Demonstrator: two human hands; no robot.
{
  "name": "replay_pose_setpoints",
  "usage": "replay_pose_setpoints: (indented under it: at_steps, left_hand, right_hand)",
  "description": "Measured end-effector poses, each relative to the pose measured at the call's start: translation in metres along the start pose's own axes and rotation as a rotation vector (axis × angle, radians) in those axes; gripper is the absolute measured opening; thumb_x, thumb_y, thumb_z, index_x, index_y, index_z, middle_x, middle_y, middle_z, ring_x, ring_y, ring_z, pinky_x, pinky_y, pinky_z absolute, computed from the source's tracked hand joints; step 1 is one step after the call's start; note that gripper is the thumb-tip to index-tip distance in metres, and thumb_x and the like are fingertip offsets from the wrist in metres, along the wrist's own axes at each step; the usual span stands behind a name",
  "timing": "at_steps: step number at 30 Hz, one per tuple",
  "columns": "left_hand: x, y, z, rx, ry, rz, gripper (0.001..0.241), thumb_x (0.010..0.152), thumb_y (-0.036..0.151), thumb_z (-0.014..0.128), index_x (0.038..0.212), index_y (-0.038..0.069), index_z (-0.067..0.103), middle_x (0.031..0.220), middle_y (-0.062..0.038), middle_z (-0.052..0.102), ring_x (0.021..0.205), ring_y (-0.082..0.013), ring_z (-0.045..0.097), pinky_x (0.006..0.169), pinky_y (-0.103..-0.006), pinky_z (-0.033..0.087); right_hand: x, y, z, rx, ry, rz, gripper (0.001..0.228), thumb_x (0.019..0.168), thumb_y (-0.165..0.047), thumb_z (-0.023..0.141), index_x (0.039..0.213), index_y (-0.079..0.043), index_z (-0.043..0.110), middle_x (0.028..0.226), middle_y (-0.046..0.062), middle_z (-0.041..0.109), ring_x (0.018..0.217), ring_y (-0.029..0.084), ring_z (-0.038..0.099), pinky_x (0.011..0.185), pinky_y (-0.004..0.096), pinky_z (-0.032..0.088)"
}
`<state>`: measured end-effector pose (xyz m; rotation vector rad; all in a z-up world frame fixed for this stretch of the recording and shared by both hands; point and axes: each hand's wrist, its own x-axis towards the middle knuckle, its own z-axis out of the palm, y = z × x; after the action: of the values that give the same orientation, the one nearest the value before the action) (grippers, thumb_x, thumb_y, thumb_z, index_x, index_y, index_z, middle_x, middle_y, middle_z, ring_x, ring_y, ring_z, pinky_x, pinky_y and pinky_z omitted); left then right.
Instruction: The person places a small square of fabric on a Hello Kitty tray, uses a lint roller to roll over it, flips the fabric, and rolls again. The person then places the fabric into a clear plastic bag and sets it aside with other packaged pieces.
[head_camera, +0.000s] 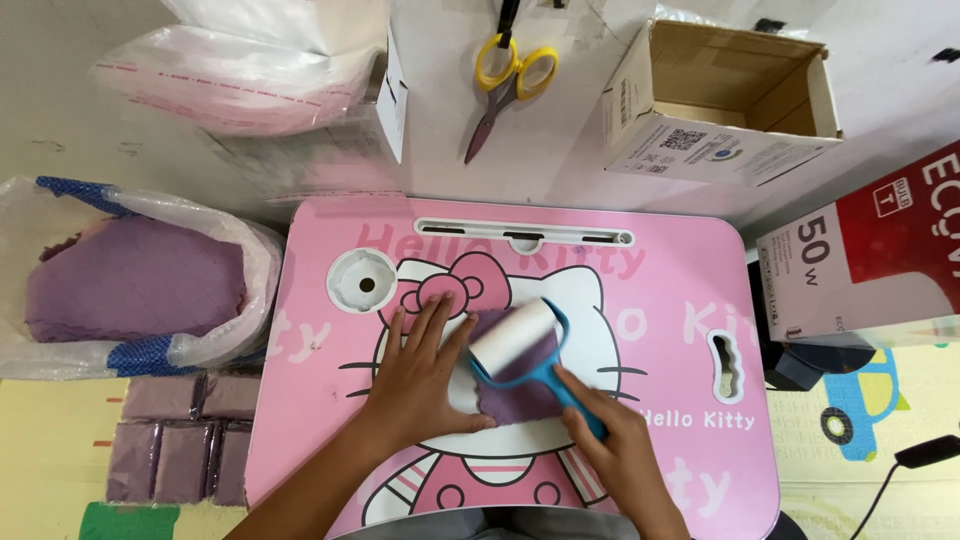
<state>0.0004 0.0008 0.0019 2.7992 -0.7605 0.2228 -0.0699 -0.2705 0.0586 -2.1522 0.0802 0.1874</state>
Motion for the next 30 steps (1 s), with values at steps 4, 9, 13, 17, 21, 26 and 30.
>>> replay_pose_setpoints:
  at_steps: [4,9,13,17,21,26,30]
  left_hand:
    - [0.002,-0.001,-0.001,-0.063,-0.038,-0.039,0.141,0.051,0.091,0.088,0.157,0.014,0.035,0.17,-0.016,0.017,0.158,-0.0321,0.01,0.121,-0.0613,0.006]
    - [0.001,-0.002,0.001,-0.025,-0.03,-0.027,0.147,0.05,0.096,0.087,0.161,0.018,0.03,0.17,-0.015,0.015,0.158,-0.0316,0.009,0.122,-0.0599,0.004]
    - [0.001,-0.001,-0.001,-0.02,-0.015,-0.006,0.146,0.054,0.099,0.082,0.16,0.015,0.03,0.169,-0.018,0.018,0.158,-0.0328,0.012,0.122,-0.0608,0.006]
    - [-0.001,-0.002,0.003,0.06,0.019,0.028,0.15,0.055,0.103,0.081,0.163,0.015,0.025,0.171,-0.018,0.013,0.159,-0.0322,0.008,0.123,-0.0597,0.004]
    - [0.0,0.0,0.001,0.019,-0.001,0.019,0.147,0.055,0.099,0.083,0.162,0.014,0.027,0.171,-0.018,0.015,0.158,-0.0326,0.01,0.123,-0.0603,0.005]
    - [0.0,0.0,0.0,0.029,-0.005,0.008,0.147,0.055,0.098,0.083,0.162,0.015,0.027,0.17,-0.018,0.015,0.158,-0.0325,0.011,0.121,-0.0609,0.007]
    - [-0.001,0.0,0.001,0.032,0.002,0.006,0.146,0.053,0.097,0.082,0.161,0.013,0.029,0.171,-0.018,0.015,0.158,-0.0327,0.011,0.122,-0.0609,0.005]
  right_hand:
    - [0.01,-0.012,0.004,0.029,-0.004,-0.036,0.048,0.095,-0.028,0.063,0.143,-0.023,0.066,0.087,-0.003,0.074,0.068,0.011,0.046,0.063,0.024,0.04]
    - [-0.027,0.026,0.006,0.035,0.051,-0.022,0.05,0.093,-0.023,0.066,0.144,-0.02,0.066,0.082,-0.001,0.067,0.066,0.011,0.045,0.062,0.023,0.039]
    - [-0.076,0.036,0.015,-0.031,0.207,0.12,0.049,0.089,-0.028,0.065,0.137,-0.025,0.072,0.092,-0.001,0.08,0.078,0.008,0.065,0.075,0.022,0.051]
    - [-0.097,0.13,0.008,-0.209,-0.366,0.558,0.083,0.086,-0.065,0.043,0.163,-0.047,0.016,0.13,-0.011,0.077,0.118,0.004,0.078,0.098,0.021,0.058]
    - [-0.095,0.142,0.038,-0.102,-0.555,0.341,0.099,0.093,-0.063,0.053,0.162,-0.033,-0.011,0.142,0.001,0.065,0.125,0.014,0.074,0.103,0.028,0.059]
    - [-0.062,0.01,0.038,0.116,0.134,0.298,0.062,0.093,-0.024,0.058,0.155,-0.028,0.05,0.061,0.004,0.069,0.046,0.013,0.068,0.057,0.024,0.055]
    - [-0.017,-0.009,0.034,-0.003,0.118,0.212,0.065,0.095,-0.034,0.055,0.158,-0.032,0.041,0.094,-0.004,0.085,0.065,0.011,0.045,0.064,0.025,0.045]
